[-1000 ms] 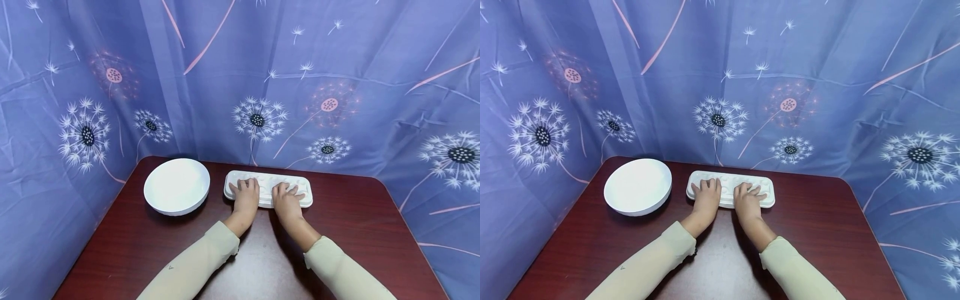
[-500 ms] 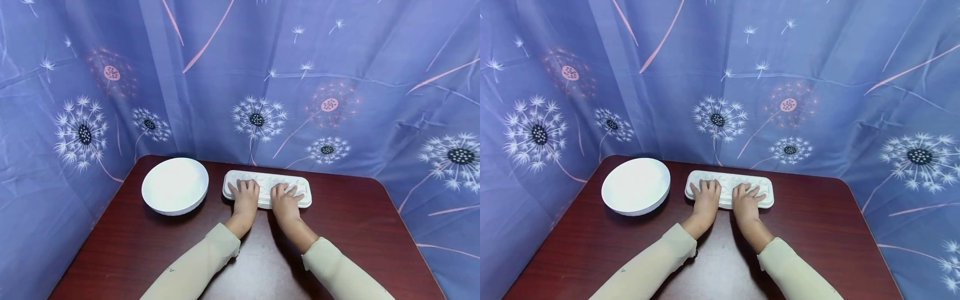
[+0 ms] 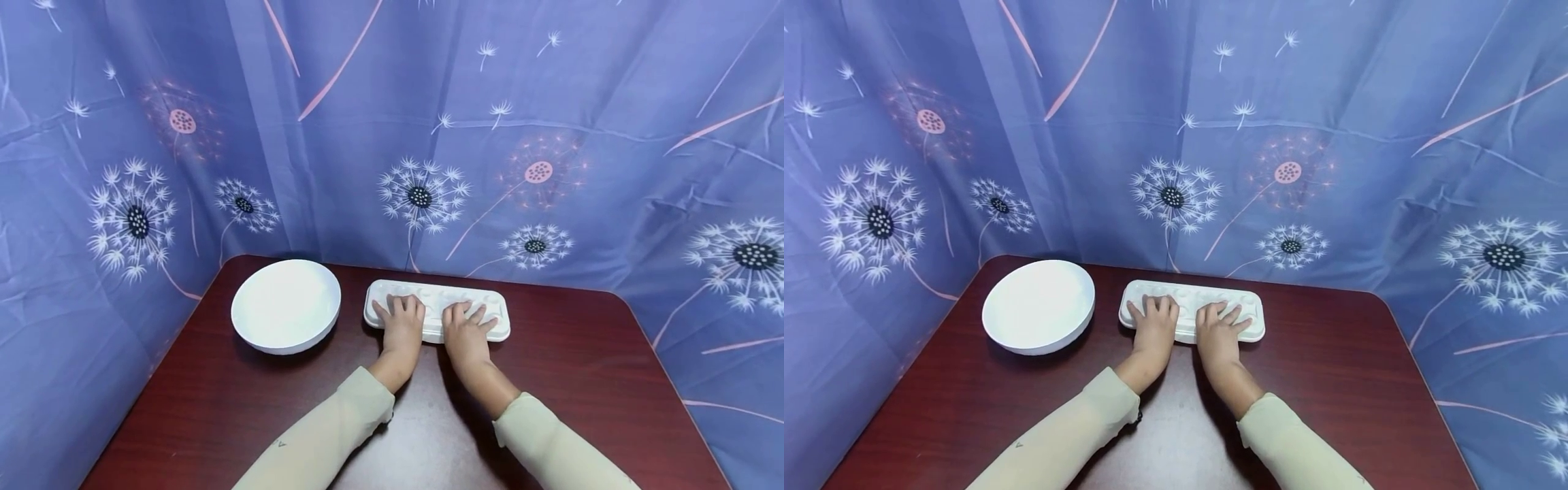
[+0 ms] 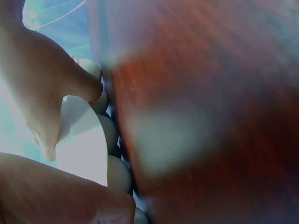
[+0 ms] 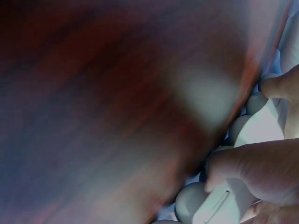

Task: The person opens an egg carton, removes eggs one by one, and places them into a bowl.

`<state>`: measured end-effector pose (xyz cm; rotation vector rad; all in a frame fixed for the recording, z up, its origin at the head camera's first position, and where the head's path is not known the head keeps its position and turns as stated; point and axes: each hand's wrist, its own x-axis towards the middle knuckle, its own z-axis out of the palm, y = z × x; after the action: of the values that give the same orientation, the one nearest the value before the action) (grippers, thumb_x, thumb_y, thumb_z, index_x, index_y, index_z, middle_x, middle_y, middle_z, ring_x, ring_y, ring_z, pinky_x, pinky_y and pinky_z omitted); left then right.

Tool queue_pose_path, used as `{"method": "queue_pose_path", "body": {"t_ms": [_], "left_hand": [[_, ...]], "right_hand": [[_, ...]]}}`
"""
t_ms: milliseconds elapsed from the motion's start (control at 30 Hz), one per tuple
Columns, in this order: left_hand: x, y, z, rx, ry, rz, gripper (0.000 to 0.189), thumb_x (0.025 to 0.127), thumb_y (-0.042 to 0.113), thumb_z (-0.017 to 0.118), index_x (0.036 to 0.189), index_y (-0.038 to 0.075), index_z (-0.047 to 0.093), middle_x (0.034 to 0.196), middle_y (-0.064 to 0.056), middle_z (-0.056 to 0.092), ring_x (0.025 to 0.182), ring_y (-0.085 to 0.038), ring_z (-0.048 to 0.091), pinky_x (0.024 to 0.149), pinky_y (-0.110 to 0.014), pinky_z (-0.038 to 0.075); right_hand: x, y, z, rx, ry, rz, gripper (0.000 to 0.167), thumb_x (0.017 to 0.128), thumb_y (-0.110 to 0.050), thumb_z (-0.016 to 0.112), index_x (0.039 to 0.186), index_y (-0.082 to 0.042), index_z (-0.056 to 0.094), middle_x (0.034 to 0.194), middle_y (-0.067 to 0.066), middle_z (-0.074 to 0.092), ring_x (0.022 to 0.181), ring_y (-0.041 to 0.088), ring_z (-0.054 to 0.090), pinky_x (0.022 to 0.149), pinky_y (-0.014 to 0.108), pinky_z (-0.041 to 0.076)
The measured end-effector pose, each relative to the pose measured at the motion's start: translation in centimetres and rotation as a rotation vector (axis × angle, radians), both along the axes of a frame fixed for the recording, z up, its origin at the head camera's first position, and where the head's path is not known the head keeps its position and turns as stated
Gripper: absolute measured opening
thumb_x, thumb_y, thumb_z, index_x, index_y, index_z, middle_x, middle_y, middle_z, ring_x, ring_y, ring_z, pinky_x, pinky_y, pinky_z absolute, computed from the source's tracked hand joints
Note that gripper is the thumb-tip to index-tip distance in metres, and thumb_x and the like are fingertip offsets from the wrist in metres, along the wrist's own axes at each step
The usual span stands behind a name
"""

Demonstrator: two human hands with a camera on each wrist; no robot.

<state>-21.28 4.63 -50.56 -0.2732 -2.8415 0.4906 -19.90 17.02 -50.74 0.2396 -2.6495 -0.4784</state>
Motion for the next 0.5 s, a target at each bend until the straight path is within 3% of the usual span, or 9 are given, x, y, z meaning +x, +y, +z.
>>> {"method": "queue_pose_path", "body": {"t_ms": [233, 500], "left_hand": [[-0.06, 0.05, 0.12, -0.036, -0.022, 0.010, 0.034, 0.106, 0.024, 0.042, 0.138, 0.015, 0.047, 0.132, -0.011, 0.047, 0.132, -0.039, 0.049, 0.102, -0.064, 0.048], [0.22, 0.14, 0.12, -0.043, -0.004, 0.020, 0.033, 0.105, 0.024, 0.043, 0.136, 0.015, 0.049, 0.131, -0.010, 0.047, 0.132, -0.038, 0.049, 0.101, -0.063, 0.049]], "right_hand": [[0.01, -0.13, -0.19, -0.028, 0.041, 0.006, 0.028, 0.099, -0.005, 0.035, 0.117, 0.008, 0.052, 0.122, 0.031, 0.056, 0.109, 0.055, 0.065, 0.079, 0.071, 0.054], [0.17, -0.17, -0.31, 0.021, 0.072, -0.003, 0.028, 0.100, -0.007, 0.035, 0.117, 0.008, 0.052, 0.122, 0.030, 0.057, 0.108, 0.053, 0.066, 0.079, 0.068, 0.056]]}}
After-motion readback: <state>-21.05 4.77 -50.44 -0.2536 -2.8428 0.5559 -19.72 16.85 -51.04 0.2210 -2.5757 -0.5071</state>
